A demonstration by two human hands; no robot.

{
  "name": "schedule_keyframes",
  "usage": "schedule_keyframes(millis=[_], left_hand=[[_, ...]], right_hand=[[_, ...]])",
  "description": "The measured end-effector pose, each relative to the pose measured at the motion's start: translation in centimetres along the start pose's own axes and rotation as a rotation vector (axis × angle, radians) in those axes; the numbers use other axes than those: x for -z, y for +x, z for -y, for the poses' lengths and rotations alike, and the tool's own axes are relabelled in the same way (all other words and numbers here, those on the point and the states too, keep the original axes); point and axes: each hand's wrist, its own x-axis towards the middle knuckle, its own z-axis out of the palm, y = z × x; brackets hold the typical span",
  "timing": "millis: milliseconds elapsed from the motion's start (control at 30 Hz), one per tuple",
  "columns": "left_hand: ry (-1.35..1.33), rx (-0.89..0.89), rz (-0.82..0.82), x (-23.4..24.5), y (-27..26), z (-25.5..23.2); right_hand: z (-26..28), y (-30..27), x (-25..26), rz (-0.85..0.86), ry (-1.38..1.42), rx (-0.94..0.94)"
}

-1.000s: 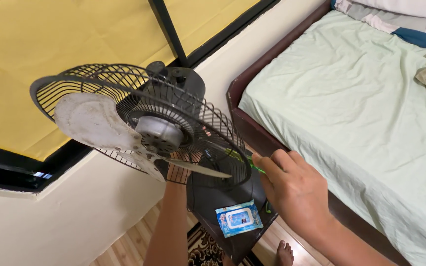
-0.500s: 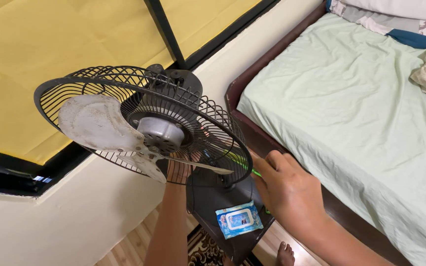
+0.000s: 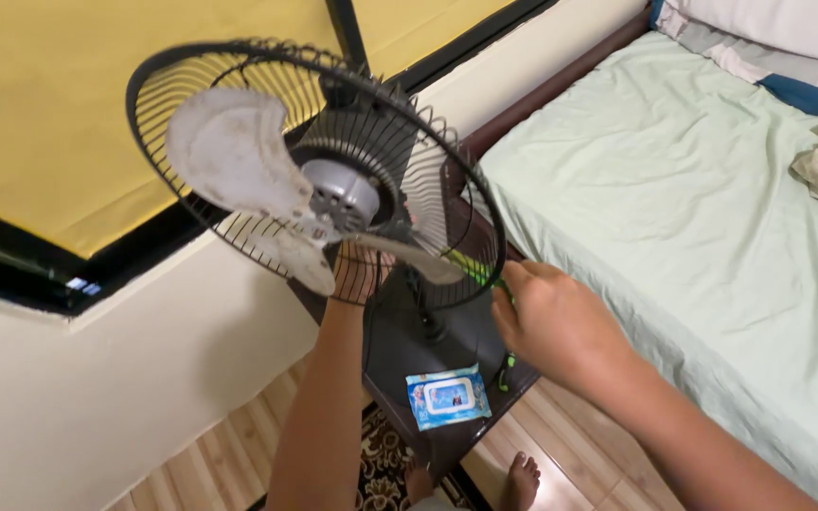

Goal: The person disassembles a black standing fan using a green screwdriver. They remove the front grille, unscrew the neck, and detach the fan head from the stand, placing the head on the floor.

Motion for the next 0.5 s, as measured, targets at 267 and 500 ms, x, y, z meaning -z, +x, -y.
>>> schedule_keyframes(millis=[267,500], left_hand=[[0.123,-0.123,-0.08,0.4,1.0,-1.8],[0.27,-0.255,-0.158,0.1,2.2,-2.0]], right_hand=[[-0.4,-0.9,1.1,-0.049,0.11,0.07],[2.3,-3.0,-0.6,-0.306,-0.209,0.182]])
